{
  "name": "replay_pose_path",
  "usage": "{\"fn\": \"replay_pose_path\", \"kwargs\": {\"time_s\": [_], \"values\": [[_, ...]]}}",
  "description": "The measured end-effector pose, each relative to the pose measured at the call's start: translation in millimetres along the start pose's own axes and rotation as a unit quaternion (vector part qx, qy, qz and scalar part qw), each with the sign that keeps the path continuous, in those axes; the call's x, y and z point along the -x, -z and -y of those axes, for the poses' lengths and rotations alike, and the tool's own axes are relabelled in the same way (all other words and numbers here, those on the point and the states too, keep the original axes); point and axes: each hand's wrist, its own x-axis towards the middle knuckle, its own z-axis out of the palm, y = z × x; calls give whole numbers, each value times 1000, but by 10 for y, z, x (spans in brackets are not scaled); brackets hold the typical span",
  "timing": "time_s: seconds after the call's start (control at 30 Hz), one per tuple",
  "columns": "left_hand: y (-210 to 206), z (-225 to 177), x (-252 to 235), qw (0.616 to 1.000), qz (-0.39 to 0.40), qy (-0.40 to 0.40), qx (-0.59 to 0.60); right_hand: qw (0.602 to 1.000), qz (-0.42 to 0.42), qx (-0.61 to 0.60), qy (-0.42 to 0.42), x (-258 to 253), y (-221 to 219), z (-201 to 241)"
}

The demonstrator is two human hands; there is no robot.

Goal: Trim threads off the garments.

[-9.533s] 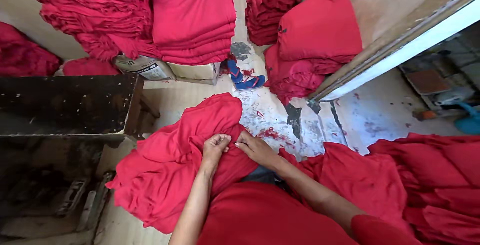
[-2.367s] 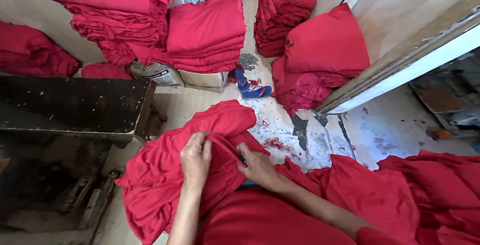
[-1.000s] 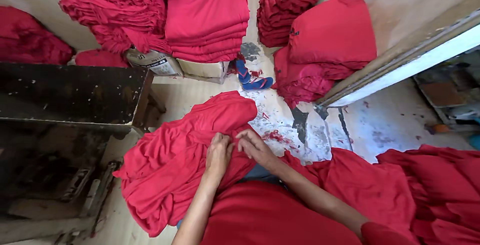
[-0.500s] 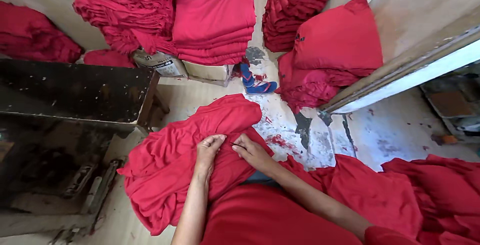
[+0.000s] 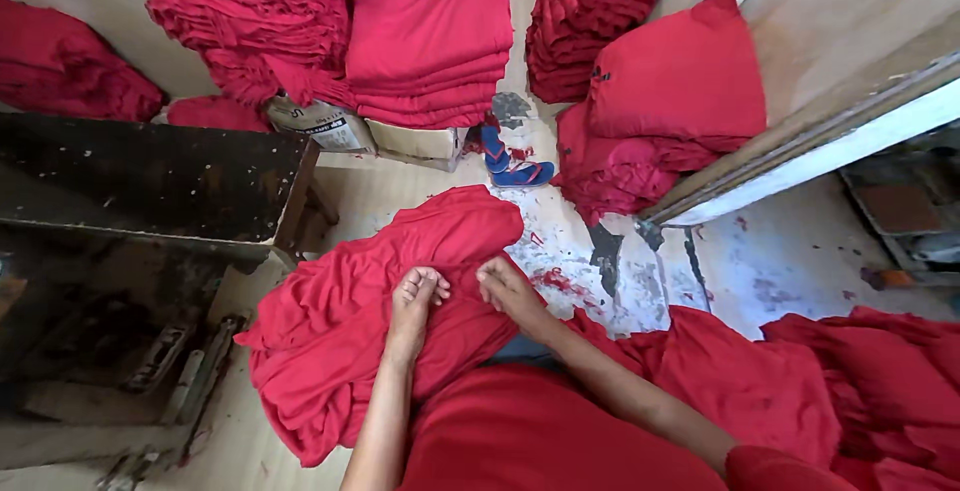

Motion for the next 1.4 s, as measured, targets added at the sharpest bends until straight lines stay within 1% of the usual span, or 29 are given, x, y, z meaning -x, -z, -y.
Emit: {"fn": "replay_pose_path", "kwargs": {"time_s": [0.03,0.07,0.13,0.17,0.23,0.3,0.33,0.37,0.47,0.53,0.57,0.7,0.73,0.77,0.8,0.9,0.93,1.03,1.13,1.2,1.27,1.3,1.4], "values": [[1,-3,31,997,19,-6,-71,998,-13,-58,-17,9,27,-28],[-15,-24,63,986,37,-5,-164,994,-24,-98,-31,18,48,-48],[-107,-70,105,937,67,8,-342,990,-31,-135,-39,37,74,-90],[-178,-88,114,911,78,14,-405,989,-31,-140,-39,42,74,-102],[-304,-85,112,862,108,23,-495,989,-32,-142,-36,44,65,-111],[-355,-54,94,830,132,5,-542,990,-27,-139,-30,41,68,-121],[-350,-66,80,829,134,6,-543,990,-24,-136,-28,40,75,-127],[-313,-91,63,840,132,14,-526,991,-21,-132,-27,39,85,-128],[-133,-110,22,897,105,58,-425,990,-15,-136,-24,42,111,-146],[-100,-79,28,907,92,56,-407,990,-14,-142,-21,42,106,-155],[-123,-62,45,903,89,40,-419,989,-12,-143,-22,42,103,-154],[-291,31,117,838,111,-46,-532,991,-7,-131,-26,33,89,-156],[-311,49,118,833,104,-62,-540,992,-7,-126,-25,33,88,-159],[-303,41,106,839,98,-58,-533,992,-6,-121,-23,39,89,-157],[-273,6,86,853,98,-35,-511,993,-5,-118,-20,44,94,-155],[-125,-54,57,909,82,20,-409,995,-4,-101,-8,43,108,-156],[-96,-67,66,921,75,33,-380,996,-3,-87,-3,47,111,-158],[-72,-81,123,935,57,47,-346,1000,9,-13,26,74,104,-149],[-81,-65,164,936,35,33,-348,997,16,68,34,120,93,-140],[-89,-71,173,935,26,32,-352,994,10,101,34,138,81,-150],[-109,-73,169,926,27,25,-376,993,5,117,31,151,71,-153],[-133,-76,165,916,35,21,-399,993,4,118,32,153,69,-152],[-228,-55,154,866,77,3,-495,994,6,107,31,150,72,-138]]}}
